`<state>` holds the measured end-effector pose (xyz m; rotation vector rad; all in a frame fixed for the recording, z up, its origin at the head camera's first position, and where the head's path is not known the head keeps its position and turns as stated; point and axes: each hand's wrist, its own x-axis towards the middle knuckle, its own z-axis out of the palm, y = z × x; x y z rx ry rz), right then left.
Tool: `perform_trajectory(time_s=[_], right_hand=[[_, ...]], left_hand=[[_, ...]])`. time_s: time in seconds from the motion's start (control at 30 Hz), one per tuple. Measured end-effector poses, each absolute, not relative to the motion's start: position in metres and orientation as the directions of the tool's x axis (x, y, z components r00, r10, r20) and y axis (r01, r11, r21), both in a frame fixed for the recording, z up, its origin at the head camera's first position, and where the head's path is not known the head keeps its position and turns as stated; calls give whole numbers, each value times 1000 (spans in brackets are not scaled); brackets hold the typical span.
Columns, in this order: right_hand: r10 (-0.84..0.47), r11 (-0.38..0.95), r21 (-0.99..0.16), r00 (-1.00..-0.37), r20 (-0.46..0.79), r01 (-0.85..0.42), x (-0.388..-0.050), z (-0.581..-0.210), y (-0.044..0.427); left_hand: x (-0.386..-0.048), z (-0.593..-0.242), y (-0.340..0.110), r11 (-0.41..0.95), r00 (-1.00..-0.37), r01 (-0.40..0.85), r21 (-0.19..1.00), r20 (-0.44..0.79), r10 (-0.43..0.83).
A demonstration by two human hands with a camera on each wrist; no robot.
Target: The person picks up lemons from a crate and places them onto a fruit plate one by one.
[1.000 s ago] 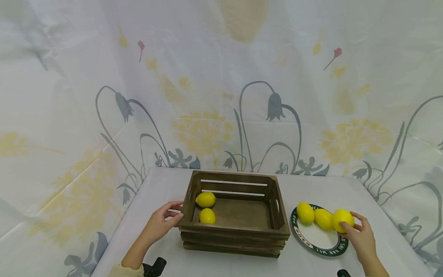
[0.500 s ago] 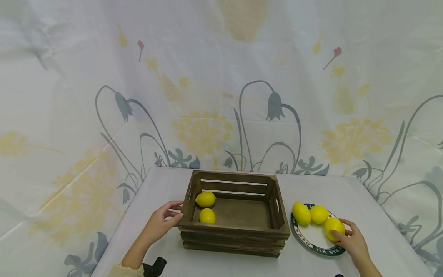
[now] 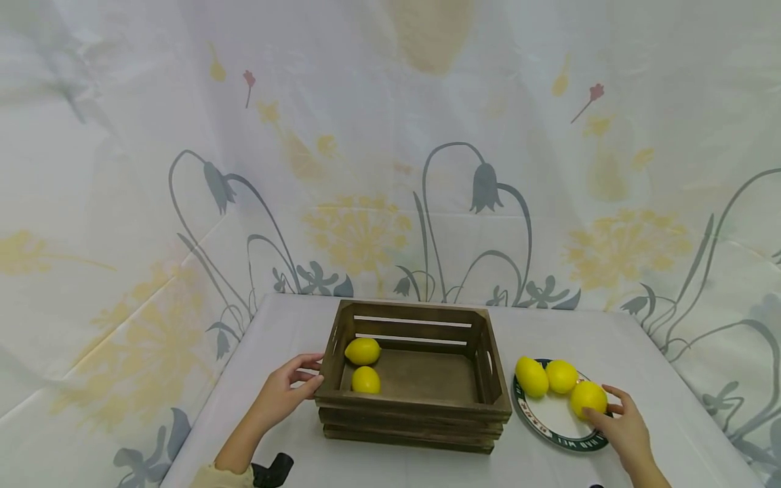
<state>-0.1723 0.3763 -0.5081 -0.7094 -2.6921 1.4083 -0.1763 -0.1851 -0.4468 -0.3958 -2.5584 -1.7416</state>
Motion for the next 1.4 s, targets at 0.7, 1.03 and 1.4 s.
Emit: perform_trajectory(time_s=[0.7, 1.03, 1.4], right_hand=[[507, 512, -817, -861, 37, 266, -215, -577, 425], [473, 555, -811, -872, 124, 186, -227, -565, 414], [457, 592, -793, -870, 185, 143, -245, -559, 405]], left_hand=[[-178, -448, -185, 337, -971, 201, 920, 142, 192], [-177, -448, -186, 332, -968, 214, 919, 154, 197], [-175, -444, -185, 359, -971, 209, 910, 148, 188]])
